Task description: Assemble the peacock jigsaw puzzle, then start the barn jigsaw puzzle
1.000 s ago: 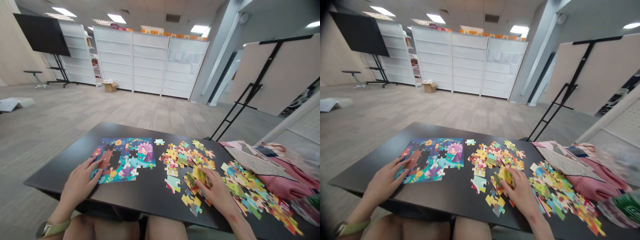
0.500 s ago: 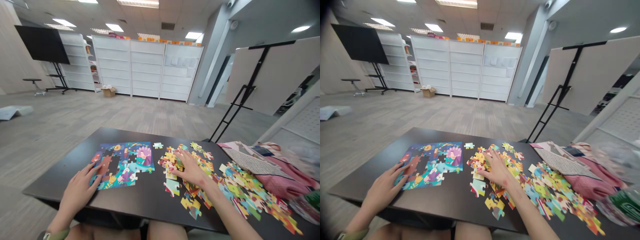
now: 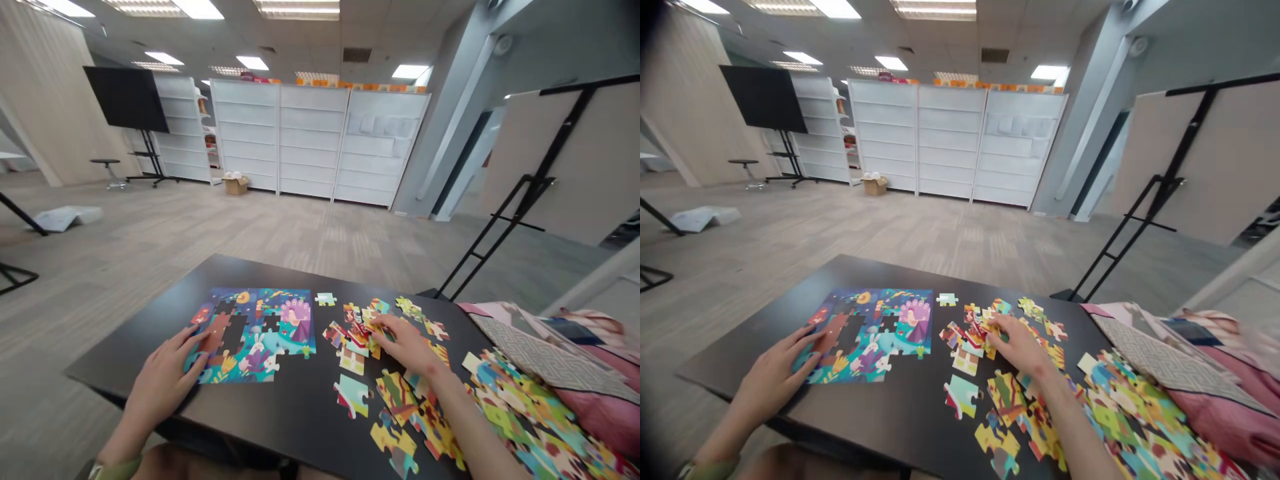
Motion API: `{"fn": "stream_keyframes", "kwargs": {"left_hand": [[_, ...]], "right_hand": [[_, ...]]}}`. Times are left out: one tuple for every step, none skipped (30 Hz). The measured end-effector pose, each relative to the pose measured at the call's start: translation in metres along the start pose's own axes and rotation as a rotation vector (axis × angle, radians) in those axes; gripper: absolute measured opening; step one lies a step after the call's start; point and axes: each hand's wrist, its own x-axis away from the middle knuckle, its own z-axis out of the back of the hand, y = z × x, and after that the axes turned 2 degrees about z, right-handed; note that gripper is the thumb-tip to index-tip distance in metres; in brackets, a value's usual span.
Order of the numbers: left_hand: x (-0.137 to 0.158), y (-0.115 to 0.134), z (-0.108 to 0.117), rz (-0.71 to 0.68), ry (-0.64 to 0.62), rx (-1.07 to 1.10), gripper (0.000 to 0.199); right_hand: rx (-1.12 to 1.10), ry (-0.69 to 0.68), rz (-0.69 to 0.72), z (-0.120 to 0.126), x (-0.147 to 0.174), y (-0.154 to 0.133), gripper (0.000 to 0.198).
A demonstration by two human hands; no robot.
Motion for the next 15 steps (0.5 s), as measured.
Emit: {"fn": "stream_keyframes", "kwargs": {"left_hand": [[0.001, -0.001, 0.001, -0.005, 0.012, 0.024, 0.049], [0.001, -0.002, 0.002, -0.015, 0.036, 0.060, 0.048], [0.003, -0.004, 0.004, -0.027, 0.073, 0.105, 0.047], [0.004, -0.004, 0.007, -0.040, 0.121, 0.151, 0.045], [0.005, -0.004, 0.010, -0.048, 0.178, 0.189, 0.041], [0.004, -0.001, 0.014, -0.046, 0.237, 0.217, 0.037], [0.003, 0.005, 0.018, -0.035, 0.291, 0.238, 0.034], [0.000, 0.015, 0.021, -0.016, 0.326, 0.259, 0.031], [-0.006, 0.030, 0.024, -0.001, 0.340, 0.286, 0.029], [-0.013, 0.051, 0.025, -0.001, 0.332, 0.336, 0.029], [-0.021, 0.076, 0.025, -0.025, 0.270, 0.399, 0.029], [-0.031, 0.105, 0.023, -0.097, 0.195, 0.461, 0.029], [-0.042, 0.136, 0.020, -0.184, 0.079, 0.514, 0.029], [-0.052, 0.169, 0.016, -0.279, -0.008, 0.563, 0.028], [-0.063, 0.200, 0.011, -0.397, -0.136, 0.587, 0.030]], "right_hand": [[-0.012, 0.002, -0.010, 0.002, 0.000, 0.002, 0.032], [-0.024, 0.006, -0.018, 0.004, 0.000, 0.003, 0.030], [-0.036, 0.013, -0.025, 0.006, 0.000, 0.004, 0.029], [-0.046, 0.025, -0.032, 0.008, 0.000, 0.004, 0.029], [-0.055, 0.039, -0.041, 0.009, 0.000, 0.004, 0.029], [-0.063, 0.055, -0.051, 0.010, 0.001, 0.003, 0.029], [-0.070, 0.071, -0.062, 0.011, 0.001, 0.003, 0.030], [-0.076, 0.086, -0.073, 0.011, 0.002, 0.003, 0.030], [-0.083, 0.099, -0.083, 0.012, 0.002, 0.004, 0.029], [-0.090, 0.111, -0.091, 0.011, 0.002, 0.004, 0.029], [-0.098, 0.122, -0.096, 0.011, 0.002, 0.006, 0.028], [-0.106, 0.133, -0.098, 0.010, 0.002, 0.007, 0.027], [-0.111, 0.146, -0.100, 0.009, 0.001, 0.008, 0.026], [-0.113, 0.162, -0.103, 0.008, 0.001, 0.010, 0.026], [-0.113, 0.178, -0.106, 0.007, 0.001, 0.012, 0.026]]}}
